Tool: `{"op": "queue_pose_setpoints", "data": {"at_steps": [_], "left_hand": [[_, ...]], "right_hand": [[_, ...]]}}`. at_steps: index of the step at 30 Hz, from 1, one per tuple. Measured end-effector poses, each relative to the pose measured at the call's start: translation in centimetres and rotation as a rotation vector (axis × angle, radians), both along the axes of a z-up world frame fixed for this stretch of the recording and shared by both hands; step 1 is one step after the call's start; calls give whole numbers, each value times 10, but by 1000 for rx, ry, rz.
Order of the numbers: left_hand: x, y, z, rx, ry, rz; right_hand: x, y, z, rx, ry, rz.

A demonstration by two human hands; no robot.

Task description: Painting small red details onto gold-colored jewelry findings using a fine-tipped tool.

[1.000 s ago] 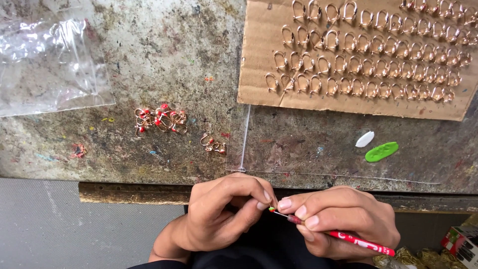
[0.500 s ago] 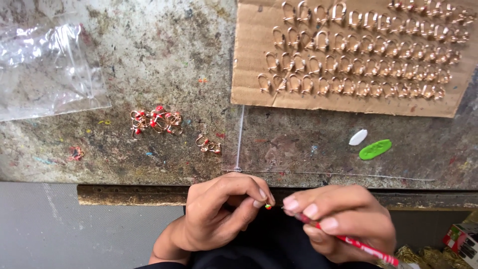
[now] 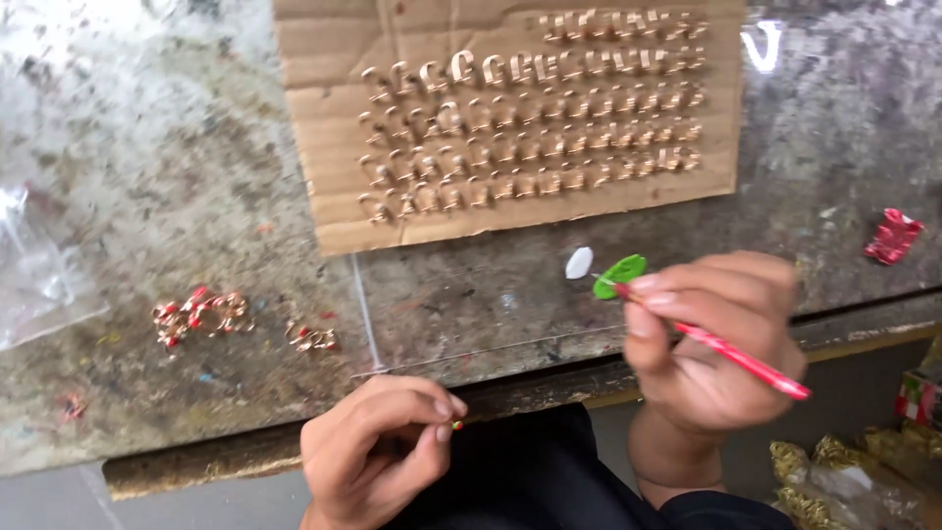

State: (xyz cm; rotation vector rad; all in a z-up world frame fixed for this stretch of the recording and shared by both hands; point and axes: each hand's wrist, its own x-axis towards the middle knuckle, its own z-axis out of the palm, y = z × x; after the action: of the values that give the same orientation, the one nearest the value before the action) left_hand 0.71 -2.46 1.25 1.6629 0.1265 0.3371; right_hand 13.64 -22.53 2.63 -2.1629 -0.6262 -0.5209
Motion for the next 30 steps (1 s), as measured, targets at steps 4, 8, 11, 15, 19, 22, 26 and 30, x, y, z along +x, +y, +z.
{"op": "queue_pose_setpoints", "data": {"at_steps": [4, 8, 11, 15, 19, 22, 26, 30], "left_hand": [[1, -4, 1, 65, 15, 40], [3, -6, 2, 84, 17, 59], [4, -7, 2, 111, 15, 76], [6, -8, 1, 147, -21, 101], [-2, -11, -4, 50, -18, 190], [-5, -11, -6, 12, -28, 196], [-8, -9, -7, -2, -37, 200], [-7, -8, -6, -40, -25, 191]], "right_hand": [[4, -1, 2, -43, 8, 40], [8, -4, 1, -66, 12, 69], [9, -4, 1, -71, -16, 96], [1, -1, -1, 4, 0, 46], [-16, -1, -16, 358, 57, 59], [-41, 23, -4, 469, 233, 257], [-49, 34, -6, 496, 399, 611], [-56, 51, -2, 368, 287, 420]]}}
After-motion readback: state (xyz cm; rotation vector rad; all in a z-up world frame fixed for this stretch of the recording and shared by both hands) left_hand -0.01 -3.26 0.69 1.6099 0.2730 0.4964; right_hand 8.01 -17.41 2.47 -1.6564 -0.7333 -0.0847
